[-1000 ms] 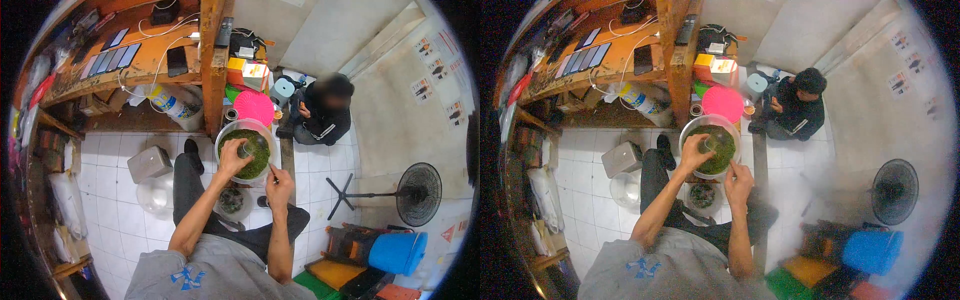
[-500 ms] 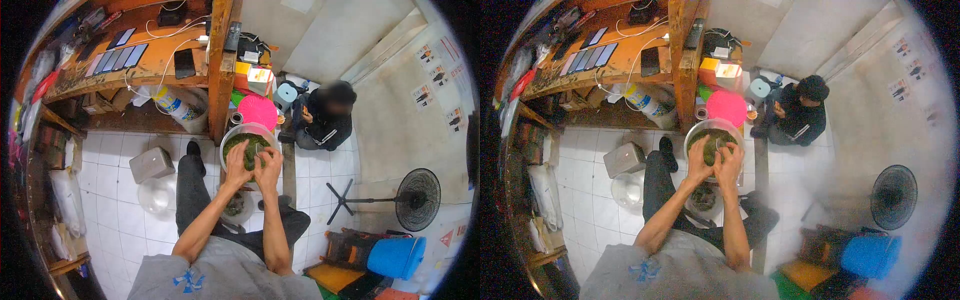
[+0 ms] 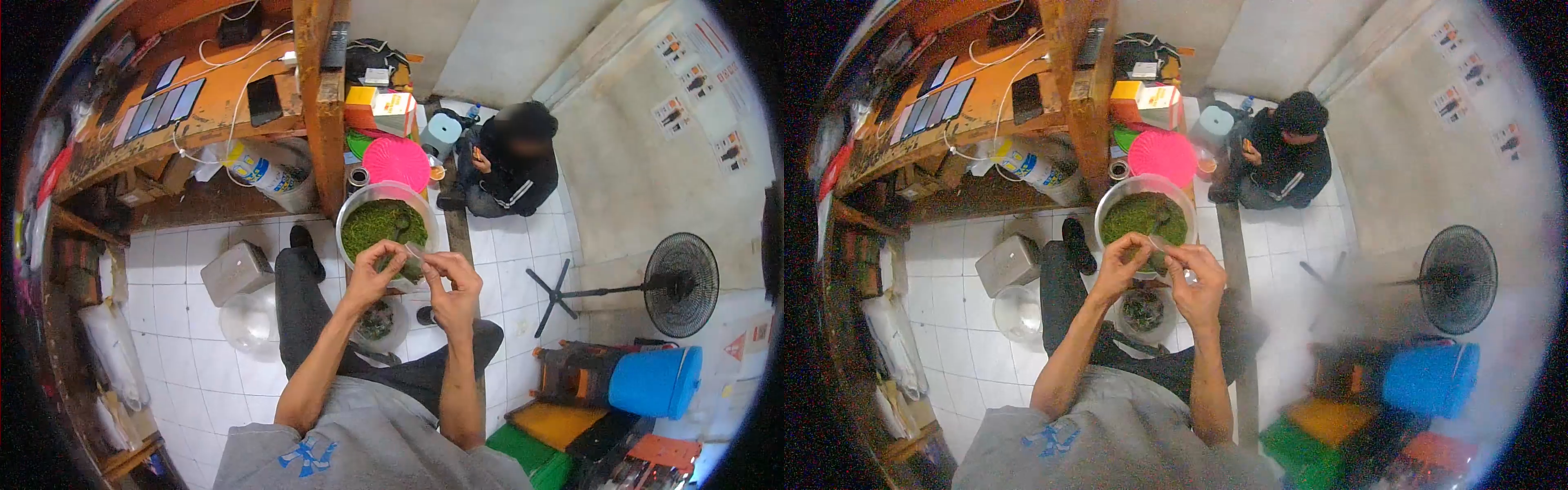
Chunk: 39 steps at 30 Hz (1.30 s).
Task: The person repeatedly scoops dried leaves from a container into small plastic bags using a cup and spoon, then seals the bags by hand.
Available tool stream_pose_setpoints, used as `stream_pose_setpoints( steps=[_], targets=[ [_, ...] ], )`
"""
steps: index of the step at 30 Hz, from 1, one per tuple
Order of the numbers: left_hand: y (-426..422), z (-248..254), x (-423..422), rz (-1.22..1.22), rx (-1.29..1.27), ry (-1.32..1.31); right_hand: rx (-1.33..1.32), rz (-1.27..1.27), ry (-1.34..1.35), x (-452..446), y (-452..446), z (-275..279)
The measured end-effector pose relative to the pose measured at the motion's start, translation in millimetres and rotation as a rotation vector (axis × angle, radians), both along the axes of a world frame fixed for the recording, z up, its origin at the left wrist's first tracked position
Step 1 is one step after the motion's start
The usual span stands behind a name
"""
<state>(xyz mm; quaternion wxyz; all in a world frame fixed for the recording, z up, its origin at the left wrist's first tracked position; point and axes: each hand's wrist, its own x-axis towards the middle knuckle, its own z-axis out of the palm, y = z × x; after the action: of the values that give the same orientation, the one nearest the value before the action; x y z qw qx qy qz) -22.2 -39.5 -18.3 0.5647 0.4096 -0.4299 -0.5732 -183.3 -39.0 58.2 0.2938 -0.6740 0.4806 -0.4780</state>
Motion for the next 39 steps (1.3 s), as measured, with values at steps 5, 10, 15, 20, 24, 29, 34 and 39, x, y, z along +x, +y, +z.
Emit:
stream_pose_setpoints(
  steps=[5,10,15,20,24,29,34,39],
  targets=[
    [6.4,17.9,-9.8,0.067,-0.027,0.061,0.018,-0.087,-0.065,-4.1,10.9,-0.7],
    [15.8,15.6,-8.2,0.026,0.080,0.044,0.114,-0.071,-0.170,-1.1,18.0,-2.9],
    [25.3,17.8,-12.2,0.078,0.062,0.031,0.132,-0.035,-0.200,0.1,22.1,-24.3],
    [29.7,6.9,-11.3,0.098,-0.035,-0.137,0.184,-0.048,-0.143,6.0,27.3,-16.7],
    [35.7,11.8,-10.5,0.089,0.020,-0.131,0.075,-0.064,0.091,2.4,28.9,-21.5],
    [42.0,9.1,-7.0,0.082,-0.031,-0.187,0.105,-0.093,0.001,9.3,33.0,-12.8],
    [54.2,14.1,-5.5,0.149,-0.016,-0.263,0.110,-0.066,-0.032,10.2,40.5,-14.9],
    [79.9,-7.3,3.7,0.142,0.071,-0.262,0.180,-0.004,-0.047,-4.1,71.1,-50.6]
  ],
)
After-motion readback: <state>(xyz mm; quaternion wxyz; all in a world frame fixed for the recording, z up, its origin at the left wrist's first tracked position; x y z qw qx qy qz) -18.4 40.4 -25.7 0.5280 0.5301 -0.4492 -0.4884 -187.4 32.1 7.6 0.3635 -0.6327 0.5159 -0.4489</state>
